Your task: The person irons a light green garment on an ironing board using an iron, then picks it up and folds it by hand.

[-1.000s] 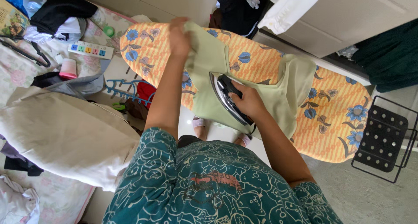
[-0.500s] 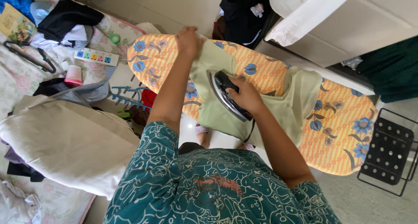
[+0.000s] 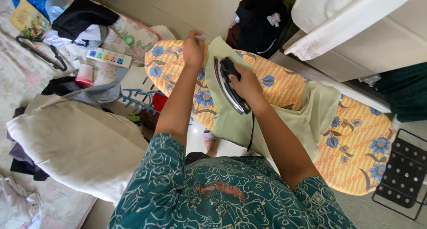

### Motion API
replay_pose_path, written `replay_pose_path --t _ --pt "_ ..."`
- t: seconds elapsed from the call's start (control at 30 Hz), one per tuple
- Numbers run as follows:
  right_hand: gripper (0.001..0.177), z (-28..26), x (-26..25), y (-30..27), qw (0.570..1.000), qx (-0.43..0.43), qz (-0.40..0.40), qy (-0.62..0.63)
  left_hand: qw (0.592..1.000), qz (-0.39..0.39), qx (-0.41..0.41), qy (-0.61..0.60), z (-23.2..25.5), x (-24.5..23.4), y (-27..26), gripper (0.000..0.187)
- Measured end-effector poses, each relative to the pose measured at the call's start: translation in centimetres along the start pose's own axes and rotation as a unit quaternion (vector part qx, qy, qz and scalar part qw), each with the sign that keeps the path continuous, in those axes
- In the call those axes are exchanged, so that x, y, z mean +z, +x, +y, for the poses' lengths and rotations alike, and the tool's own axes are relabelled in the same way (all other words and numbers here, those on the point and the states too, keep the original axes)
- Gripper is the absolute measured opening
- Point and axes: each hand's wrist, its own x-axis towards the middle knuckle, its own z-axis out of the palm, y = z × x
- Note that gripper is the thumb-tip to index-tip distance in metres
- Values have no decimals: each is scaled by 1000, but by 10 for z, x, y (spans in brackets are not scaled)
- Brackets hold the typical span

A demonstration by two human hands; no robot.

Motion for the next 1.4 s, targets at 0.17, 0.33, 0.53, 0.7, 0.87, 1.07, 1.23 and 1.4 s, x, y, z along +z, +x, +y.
replay_pose_path --t 0.17,0.33,0.53,0.7,0.87,1.07,1.23,1.4 --pt "47 -19 24 39 990 -119 73 21 986 -23 -1 164 -50 -23 -38 24" --pt "45 -37 28 57 992 -103 77 18 891 -364 -271 -19 -23 -41 -92 31" --pt "45 1 25 73 973 -165 157 19 841 -456 -285 -62 0 -59 -106 29" --pt "41 2 16 74 977 -199 81 1 837 -452 -279 -126 -7 -71 -113 28" --pt "37 -22 31 62 980 -180 12 83 805 -502 -285 -133 -12 -74 -103 28" --pt "45 -30 43 63 984 -168 28 53 811 -499 -278 -126 -8 -75 -102 25" --pt "43 -14 40 61 987 -133 86 20 825 -481 -265 -133 -10 -78 -108 24" --pt "29 3 10 51 986 -134 86 -38 834 -476 -256 -113 -4 -78 -108 25"
